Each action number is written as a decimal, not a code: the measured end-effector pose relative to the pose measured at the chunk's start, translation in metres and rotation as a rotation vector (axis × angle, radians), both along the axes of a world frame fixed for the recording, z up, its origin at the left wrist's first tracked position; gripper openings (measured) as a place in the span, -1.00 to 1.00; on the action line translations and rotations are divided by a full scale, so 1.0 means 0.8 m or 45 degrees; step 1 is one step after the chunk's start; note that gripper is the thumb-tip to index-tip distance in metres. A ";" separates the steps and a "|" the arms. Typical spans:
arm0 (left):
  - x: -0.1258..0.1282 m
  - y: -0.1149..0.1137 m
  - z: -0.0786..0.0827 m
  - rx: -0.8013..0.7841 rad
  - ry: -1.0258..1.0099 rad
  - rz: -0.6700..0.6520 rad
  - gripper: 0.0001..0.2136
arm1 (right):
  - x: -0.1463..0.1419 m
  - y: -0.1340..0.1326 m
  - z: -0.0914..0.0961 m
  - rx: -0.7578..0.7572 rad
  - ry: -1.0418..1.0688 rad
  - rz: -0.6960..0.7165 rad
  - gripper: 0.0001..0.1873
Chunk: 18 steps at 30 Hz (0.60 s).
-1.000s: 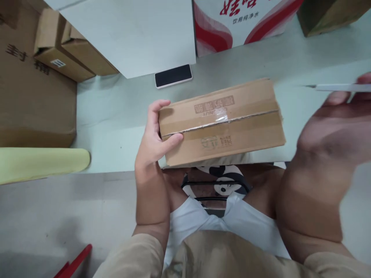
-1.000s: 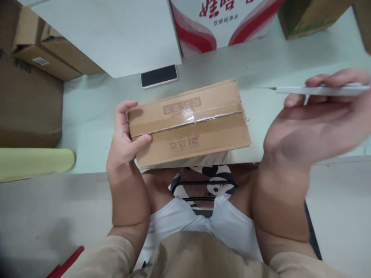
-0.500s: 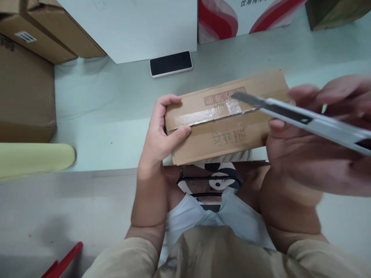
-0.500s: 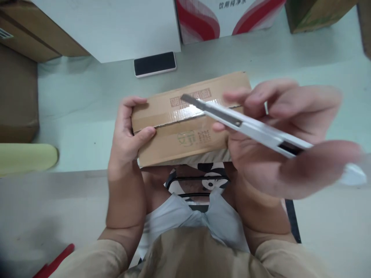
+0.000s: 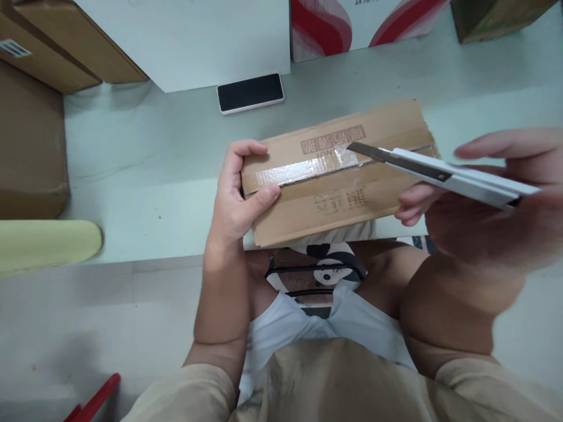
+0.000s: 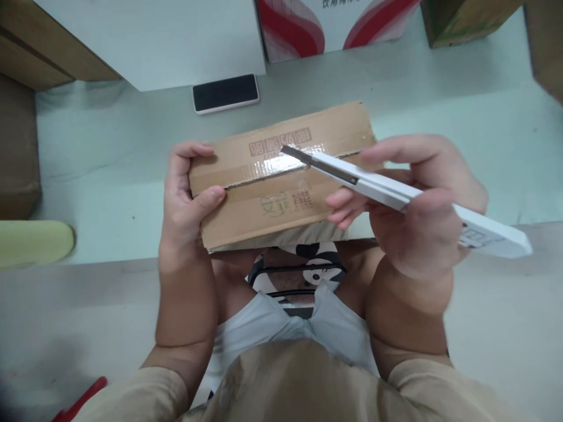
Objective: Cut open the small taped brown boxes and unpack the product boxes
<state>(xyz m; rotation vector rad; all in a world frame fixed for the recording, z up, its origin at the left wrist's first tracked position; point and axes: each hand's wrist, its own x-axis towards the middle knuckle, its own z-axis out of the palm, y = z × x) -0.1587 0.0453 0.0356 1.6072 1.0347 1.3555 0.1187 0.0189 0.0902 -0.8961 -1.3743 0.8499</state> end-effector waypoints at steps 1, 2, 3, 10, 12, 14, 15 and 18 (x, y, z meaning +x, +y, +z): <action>0.000 0.000 0.000 -0.004 -0.009 0.000 -0.46 | -0.004 -0.001 0.005 0.004 0.041 0.013 -0.59; 0.000 0.001 -0.001 -0.008 -0.020 -0.001 -0.46 | -0.006 -0.002 0.008 0.011 0.067 0.004 -0.67; 0.000 0.001 -0.001 -0.013 -0.031 0.002 -0.45 | -0.008 -0.003 0.011 0.027 0.063 -0.027 -0.71; -0.002 0.005 -0.004 -0.011 -0.012 0.010 -0.46 | -0.014 0.002 0.002 0.206 -0.080 -0.221 -0.80; -0.001 0.005 -0.004 -0.008 0.006 0.021 -0.46 | -0.015 0.001 0.001 0.120 -0.064 -0.205 -0.81; 0.000 0.005 -0.004 -0.006 0.016 0.032 -0.47 | -0.015 -0.002 0.003 0.058 -0.084 -0.195 -0.84; 0.000 0.006 -0.004 -0.005 0.019 0.034 -0.48 | -0.015 -0.003 0.004 0.046 -0.105 -0.197 -0.85; -0.001 0.007 -0.008 0.021 0.017 0.025 -0.48 | -0.014 -0.005 0.005 0.093 -0.164 -0.228 -0.86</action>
